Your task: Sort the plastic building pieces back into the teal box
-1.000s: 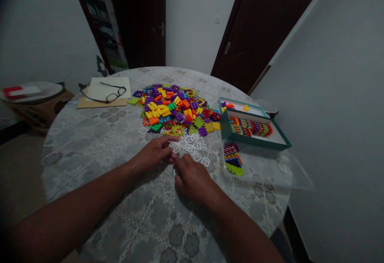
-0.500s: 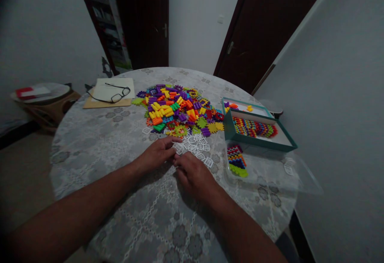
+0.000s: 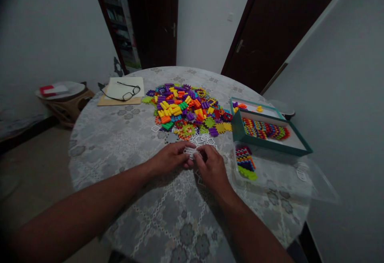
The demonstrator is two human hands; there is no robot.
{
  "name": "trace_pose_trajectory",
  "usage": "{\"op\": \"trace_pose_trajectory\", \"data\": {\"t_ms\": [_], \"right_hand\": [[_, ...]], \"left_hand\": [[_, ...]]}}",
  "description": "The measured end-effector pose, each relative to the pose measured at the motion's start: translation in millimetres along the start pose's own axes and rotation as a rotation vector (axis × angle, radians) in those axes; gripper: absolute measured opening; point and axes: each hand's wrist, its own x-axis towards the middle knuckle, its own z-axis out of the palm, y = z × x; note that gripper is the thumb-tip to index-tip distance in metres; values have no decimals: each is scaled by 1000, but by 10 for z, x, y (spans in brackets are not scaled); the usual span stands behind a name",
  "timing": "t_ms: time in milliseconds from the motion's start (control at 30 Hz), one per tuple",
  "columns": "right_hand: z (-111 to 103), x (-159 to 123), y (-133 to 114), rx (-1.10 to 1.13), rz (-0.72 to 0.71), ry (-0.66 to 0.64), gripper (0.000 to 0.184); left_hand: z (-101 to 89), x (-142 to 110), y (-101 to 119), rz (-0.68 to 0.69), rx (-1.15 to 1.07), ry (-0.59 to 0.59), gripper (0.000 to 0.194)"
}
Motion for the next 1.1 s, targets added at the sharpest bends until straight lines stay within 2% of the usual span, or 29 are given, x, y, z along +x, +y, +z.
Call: {"op": "trace_pose_trajectory", "data": {"t_ms": [133,300,467,567,633,700,767,833,967,1100], "right_hand": [[33,13,-4,6,20,22,17],[62,33,3,3,-61,74,18],[94,50,41,61,-114,-47,27],[-13,75,-1,53,-141,-50,27],[-166,74,-70,-48,-156,-48,22],[-345,35,-152,-225,-155,-135,16],[-493,-43,-225,-403,-122,-276,11],[-570,-140,-274,-532,-71,-374,16],[-529,-268,-294,-642,20,-466,27],[-440,-266,-244,-600,88,-477,20]], "left_hand": [[-2,13,-13,23,50,-40,42],[22,4,-13,55,131,-34,44],[36,-17,23,35,227,0,47],[19,-13,74,4,213,20,46],[-2,-3,114,-35,172,64,46],[-22,5,151,-57,135,105,47],[-35,7,177,-68,109,112,48],[-40,2,190,-86,94,88,48],[-42,-12,177,-129,120,49,45],[-50,-21,167,-155,132,11,49]]}}
